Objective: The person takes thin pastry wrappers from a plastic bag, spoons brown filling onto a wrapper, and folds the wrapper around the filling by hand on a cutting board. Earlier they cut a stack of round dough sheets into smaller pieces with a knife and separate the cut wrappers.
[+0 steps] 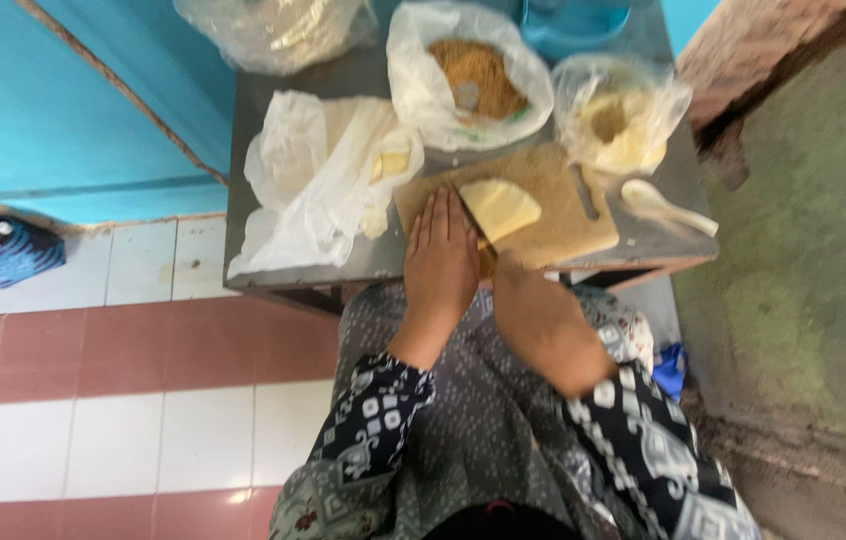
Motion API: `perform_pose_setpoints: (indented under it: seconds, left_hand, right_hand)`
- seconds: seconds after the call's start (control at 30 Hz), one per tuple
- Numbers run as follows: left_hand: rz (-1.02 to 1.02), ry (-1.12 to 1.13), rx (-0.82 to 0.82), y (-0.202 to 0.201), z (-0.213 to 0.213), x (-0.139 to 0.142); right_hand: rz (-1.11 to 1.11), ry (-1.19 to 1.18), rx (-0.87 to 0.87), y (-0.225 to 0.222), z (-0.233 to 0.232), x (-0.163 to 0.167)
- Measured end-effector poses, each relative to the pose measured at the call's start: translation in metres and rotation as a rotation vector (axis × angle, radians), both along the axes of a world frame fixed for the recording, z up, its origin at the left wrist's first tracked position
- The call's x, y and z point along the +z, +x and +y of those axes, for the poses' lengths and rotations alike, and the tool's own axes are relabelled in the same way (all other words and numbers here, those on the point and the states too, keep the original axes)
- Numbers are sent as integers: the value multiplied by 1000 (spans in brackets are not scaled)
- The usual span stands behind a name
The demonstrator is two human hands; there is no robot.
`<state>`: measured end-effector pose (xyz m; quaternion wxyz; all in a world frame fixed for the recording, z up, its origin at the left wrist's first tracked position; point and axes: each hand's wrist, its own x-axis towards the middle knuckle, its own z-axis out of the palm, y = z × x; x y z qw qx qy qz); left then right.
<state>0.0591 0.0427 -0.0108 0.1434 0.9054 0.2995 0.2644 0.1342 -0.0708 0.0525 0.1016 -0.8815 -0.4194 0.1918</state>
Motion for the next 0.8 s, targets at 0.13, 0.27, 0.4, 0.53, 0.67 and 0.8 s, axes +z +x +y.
perform_pose_setpoints:
  seconds: [0.13,0.27,0.4,0.53,0.67,0.8]
  left_hand:
    - [19,-6,-35,-2,1,-2]
    - [23,-31,-12,-3,-3,0]
    - [2,5,1,1,-2,4]
    - [22,21,-18,-1,3,3]
    - [-7,13,-5,2,4,1]
    - [-5,1,-2,1,-1,1]
  right_hand:
    - [-116,278,237,8,9,-14]
    - [-81,233,222,14,4,-23]
    - [91,-41,-9,12,-6,-26]
    - [-248,299,350,14,10,-30]
    - [-88,182,196,12,1,-29]
    - [-55,216,176,8,-6,-27]
